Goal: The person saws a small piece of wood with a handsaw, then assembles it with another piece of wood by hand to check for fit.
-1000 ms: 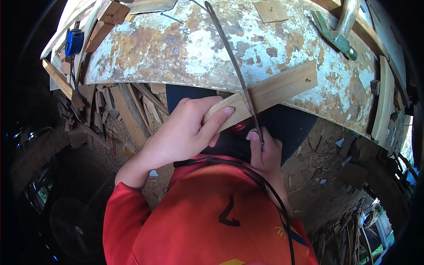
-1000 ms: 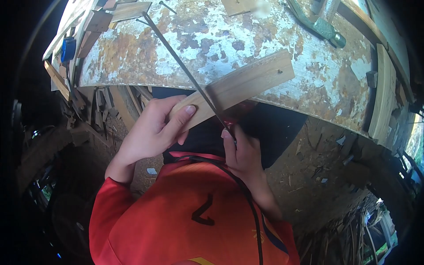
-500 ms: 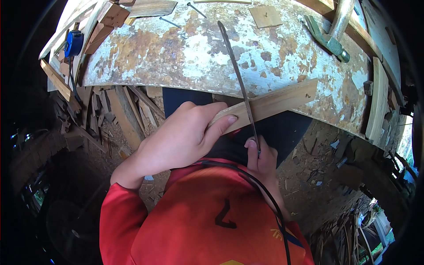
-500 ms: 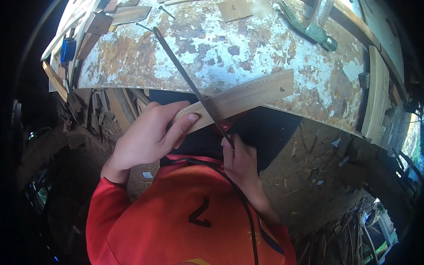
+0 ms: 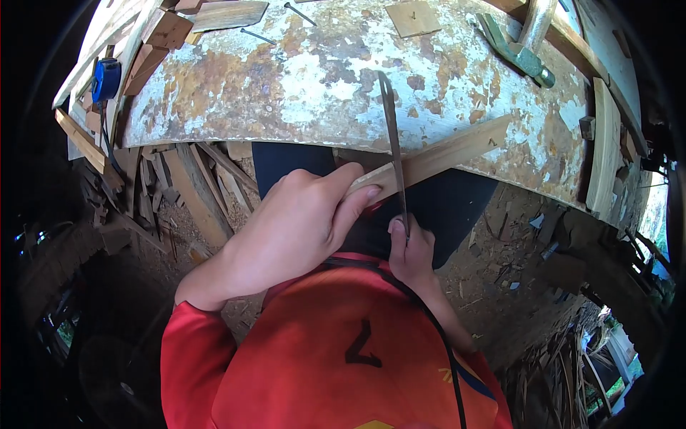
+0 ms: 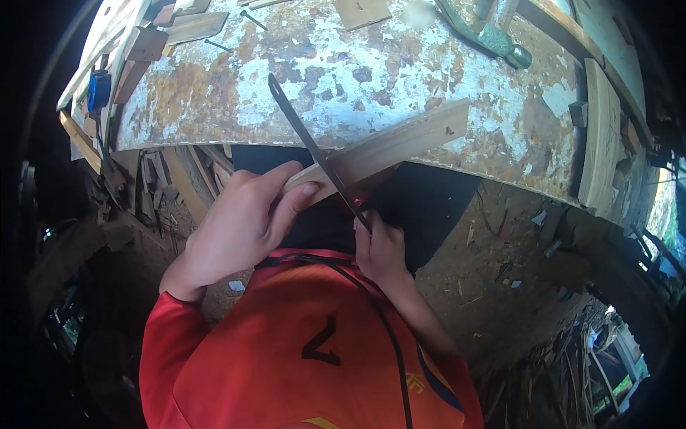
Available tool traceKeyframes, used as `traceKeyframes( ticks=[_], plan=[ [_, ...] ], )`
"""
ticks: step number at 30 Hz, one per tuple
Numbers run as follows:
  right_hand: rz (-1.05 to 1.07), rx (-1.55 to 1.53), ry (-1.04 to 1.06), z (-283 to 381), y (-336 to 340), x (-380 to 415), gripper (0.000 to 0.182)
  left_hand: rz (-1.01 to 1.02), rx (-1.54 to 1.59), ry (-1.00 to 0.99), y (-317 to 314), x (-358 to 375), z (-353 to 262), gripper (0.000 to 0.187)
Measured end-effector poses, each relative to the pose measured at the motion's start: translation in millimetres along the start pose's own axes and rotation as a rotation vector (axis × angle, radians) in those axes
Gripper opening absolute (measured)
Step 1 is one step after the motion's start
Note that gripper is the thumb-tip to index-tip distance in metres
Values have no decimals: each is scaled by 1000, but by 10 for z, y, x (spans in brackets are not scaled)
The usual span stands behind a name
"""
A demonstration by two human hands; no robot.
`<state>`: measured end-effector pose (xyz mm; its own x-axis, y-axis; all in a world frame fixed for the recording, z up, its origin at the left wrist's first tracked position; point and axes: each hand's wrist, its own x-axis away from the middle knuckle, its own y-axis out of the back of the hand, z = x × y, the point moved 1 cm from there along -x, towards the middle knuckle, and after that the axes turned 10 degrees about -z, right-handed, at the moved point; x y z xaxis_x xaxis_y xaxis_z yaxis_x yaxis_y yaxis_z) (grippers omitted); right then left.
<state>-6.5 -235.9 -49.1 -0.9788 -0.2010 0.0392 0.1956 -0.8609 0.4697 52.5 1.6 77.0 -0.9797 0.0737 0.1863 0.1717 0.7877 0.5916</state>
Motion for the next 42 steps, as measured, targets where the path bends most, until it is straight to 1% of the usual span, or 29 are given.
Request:
traceKeyframes(
  ticks=[2,3,5,6,8,11,12,14,15,17,18,20,21,24,25,26,27,29,31,33,34,35,36,38,39,40,42],
  plan=[
    [2,37,49,-335,-40,113,9,-12,24,1,-16,-17,47,21],
    [5,44,46,-222,-1,40,9,0,42,83,8,-26,11,21],
    [27,53,11,124,80,-68,8,6,39,66,22,-24,-7,21],
    [27,58,16,99,90,-52,9,7,35,54,24,-21,-8,21],
    [9,67,56,-19,111,-120,10,-11,14,51,73,-41,18,22],
    [28,30,13,-372,74,73,10,-37,-9,30,137,-97,60,21],
    [29,25,11,-223,75,-31,9,-47,-15,25,111,-85,44,21],
    [37,23,-46,288,119,-128,9,-22,-20,44,32,-1,16,21],
    [51,13,-58,304,108,-141,9,-24,-34,46,37,-3,-9,20],
    [18,45,11,-105,63,-10,9,-35,-58,18,76,-34,-22,21],
    [1,62,49,-151,47,-46,9,-40,-65,-1,75,-34,-6,21],
    [-3,60,39,-180,91,-39,9,-47,-61,-23,65,-47,9,23],
    [2,60,24,-129,127,-46,9,-48,-50,-23,41,-51,16,23],
    [3,25,35,315,108,-256,9,-9,-13,33,41,-27,19,22],
    [11,42,37,133,81,-201,10,-5,-8,47,91,-56,29,22],
    [19,59,42,-208,37,-84,10,-13,-6,41,120,-82,72,22],
    [28,75,48,-226,9,-131,10,-23,-5,35,132,-110,134,22],
    [7,80,28,-156,60,-109,10,-44,-5,35,140,-150,157,22],
    [17,71,-23,136,71,-52,10,-10,-2,64,124,-91,88,21],
    [12,54,-10,289,31,-206,11,-18,-36,57,140,-88,62,21],
    [15,53,2,98,27,-161,11,-32,-54,46,169,-104,56,21],
    [21,51,16,-262,12,-43,11,-26,-46,50,187,-124,79,21],
    [30,47,29,-273,9,-92,10,-21,-38,57,189,-143,121,21],
    [29,56,24,-210,77,-100,10,-33,-49,66,179,-151,108,21],
    [33,50,-8,173,101,-233,10,-37,-65,70,162,-116,29,21],
    [37,49,-53,380,129,-249,10,-29,-76,76,127,-65,-22,21],
    [17,42,-5,216,77,-209,11,-72,-78,-14,115,-60,-5,23]
  ],
)
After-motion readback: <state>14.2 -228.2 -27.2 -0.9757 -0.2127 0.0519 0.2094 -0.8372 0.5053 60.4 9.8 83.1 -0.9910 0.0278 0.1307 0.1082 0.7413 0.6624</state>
